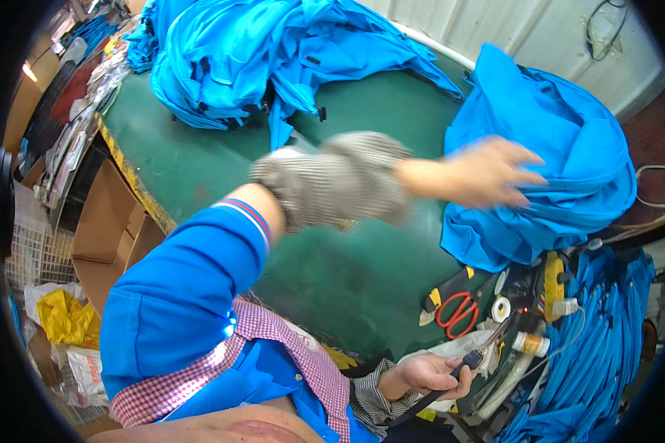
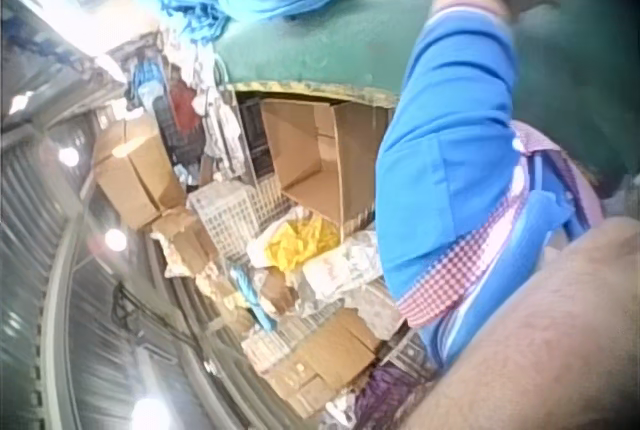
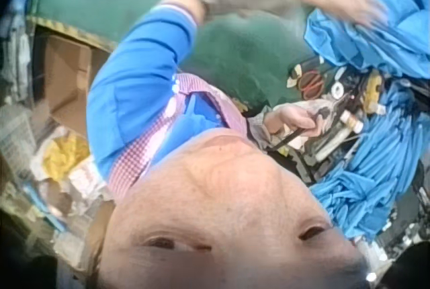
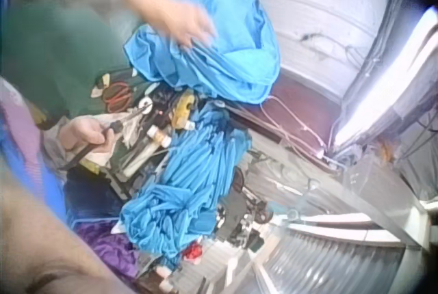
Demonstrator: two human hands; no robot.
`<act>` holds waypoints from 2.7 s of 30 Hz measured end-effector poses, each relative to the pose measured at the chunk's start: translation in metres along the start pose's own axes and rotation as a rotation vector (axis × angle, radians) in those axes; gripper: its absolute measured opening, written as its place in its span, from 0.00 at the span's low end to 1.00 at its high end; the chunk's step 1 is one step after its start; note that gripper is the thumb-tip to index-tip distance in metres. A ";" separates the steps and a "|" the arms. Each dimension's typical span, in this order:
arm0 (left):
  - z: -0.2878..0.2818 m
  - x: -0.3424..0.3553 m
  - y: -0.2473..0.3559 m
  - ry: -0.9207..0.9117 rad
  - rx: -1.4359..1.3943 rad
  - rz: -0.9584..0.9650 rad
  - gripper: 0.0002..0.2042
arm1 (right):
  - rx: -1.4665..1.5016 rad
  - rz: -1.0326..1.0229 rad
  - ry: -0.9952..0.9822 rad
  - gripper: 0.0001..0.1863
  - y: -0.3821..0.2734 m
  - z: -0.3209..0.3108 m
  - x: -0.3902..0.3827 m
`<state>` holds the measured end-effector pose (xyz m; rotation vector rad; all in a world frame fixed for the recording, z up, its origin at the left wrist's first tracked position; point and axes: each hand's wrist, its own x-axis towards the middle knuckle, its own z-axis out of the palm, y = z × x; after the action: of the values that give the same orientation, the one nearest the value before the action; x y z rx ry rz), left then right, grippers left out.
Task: The person uses a handheld sewing tool to stitch seams on blue fabric bags. They repeatedly pick up a bag, align the edges, and run the tool along the seam, then place the finished bag aside and pick up the next one.
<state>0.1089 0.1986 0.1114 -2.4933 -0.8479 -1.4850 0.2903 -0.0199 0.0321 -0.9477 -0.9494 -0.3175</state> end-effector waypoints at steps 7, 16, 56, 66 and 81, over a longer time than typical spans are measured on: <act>-0.253 -0.270 -0.056 0.596 -0.260 -1.246 0.18 | 0.139 0.130 -0.124 0.17 -0.011 0.031 -0.034; -0.191 -0.235 -0.135 1.146 -1.274 -1.537 0.21 | 0.199 0.051 -0.426 0.17 -0.043 0.050 -0.040; -0.135 -0.297 -0.006 0.912 -1.261 -1.697 0.31 | 0.341 0.050 -0.521 0.17 -0.088 0.053 -0.044; -0.202 -0.112 -0.051 1.475 -1.957 -1.114 0.27 | 0.228 0.109 -0.363 0.14 -0.076 0.027 -0.031; -0.098 -0.194 0.092 0.461 -0.863 -0.981 0.27 | 0.335 0.102 -0.635 0.12 -0.078 0.063 -0.034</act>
<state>0.0103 0.0075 0.0148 -1.9334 -1.7230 -3.1295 0.1888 -0.0197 0.0619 -0.7893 -1.4718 0.2466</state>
